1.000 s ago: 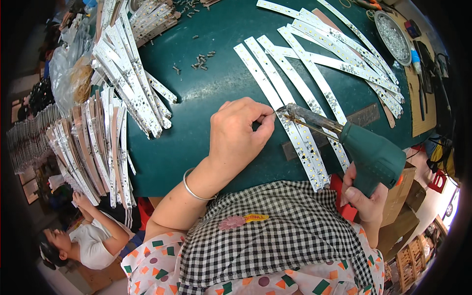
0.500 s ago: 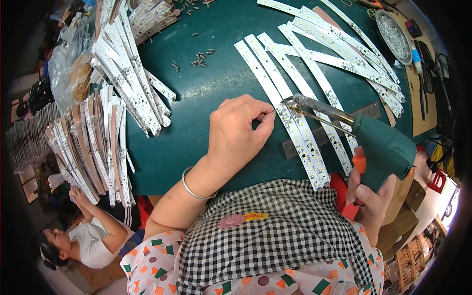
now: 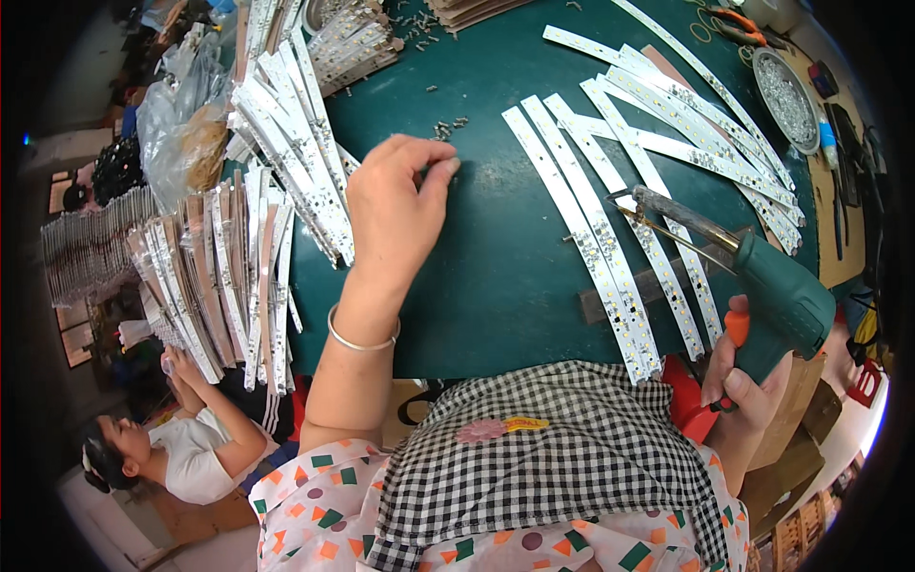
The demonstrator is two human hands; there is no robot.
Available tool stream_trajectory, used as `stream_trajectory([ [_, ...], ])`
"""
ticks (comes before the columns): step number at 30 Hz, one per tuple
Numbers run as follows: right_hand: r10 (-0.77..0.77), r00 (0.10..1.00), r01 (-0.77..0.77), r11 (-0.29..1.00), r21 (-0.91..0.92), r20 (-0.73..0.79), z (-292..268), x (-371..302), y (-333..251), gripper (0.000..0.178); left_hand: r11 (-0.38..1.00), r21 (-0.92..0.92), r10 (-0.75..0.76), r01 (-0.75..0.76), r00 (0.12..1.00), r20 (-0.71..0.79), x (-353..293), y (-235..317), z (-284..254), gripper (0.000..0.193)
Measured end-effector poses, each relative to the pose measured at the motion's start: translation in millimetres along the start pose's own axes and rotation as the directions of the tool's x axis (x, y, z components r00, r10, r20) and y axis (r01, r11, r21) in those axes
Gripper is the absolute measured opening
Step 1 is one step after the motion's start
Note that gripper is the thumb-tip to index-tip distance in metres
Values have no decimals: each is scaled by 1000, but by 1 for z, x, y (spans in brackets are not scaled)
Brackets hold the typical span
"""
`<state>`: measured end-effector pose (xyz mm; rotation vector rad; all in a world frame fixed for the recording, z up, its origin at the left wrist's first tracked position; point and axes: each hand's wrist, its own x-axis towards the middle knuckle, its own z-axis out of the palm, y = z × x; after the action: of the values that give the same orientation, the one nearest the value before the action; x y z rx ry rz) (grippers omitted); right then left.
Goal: The person solders small electronic components onto LED strips using a soldering gun and organizes the strips by hand on the workbench.
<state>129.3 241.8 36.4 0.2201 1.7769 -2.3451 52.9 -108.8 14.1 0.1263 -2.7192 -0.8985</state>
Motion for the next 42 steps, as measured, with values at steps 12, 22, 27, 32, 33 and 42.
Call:
stream_trajectory([
  [12,35,999,-34,999,3,-10,8,2,-10,81,930,252,257,-268,964,73,19,-10,3,11],
  [22,41,998,-41,999,14,-52,46,11,-13,78,588,-690,0,422,853,522,-32,56,11,14],
  [27,63,993,-42,980,-197,101,61,18,-13,61,186,-733,14,655,744,668,-56,81,16,19],
  [32,-171,962,217,952,-217,214,65,19,9,35,126,-777,136,617,765,630,-68,89,23,14],
  [33,-138,965,194,949,-250,224,66,20,5,28,153,-791,139,593,779,611,-69,90,24,14],
  [42,-131,950,239,888,-393,283,60,21,6,16,214,-816,113,537,816,567,-74,92,28,10],
])
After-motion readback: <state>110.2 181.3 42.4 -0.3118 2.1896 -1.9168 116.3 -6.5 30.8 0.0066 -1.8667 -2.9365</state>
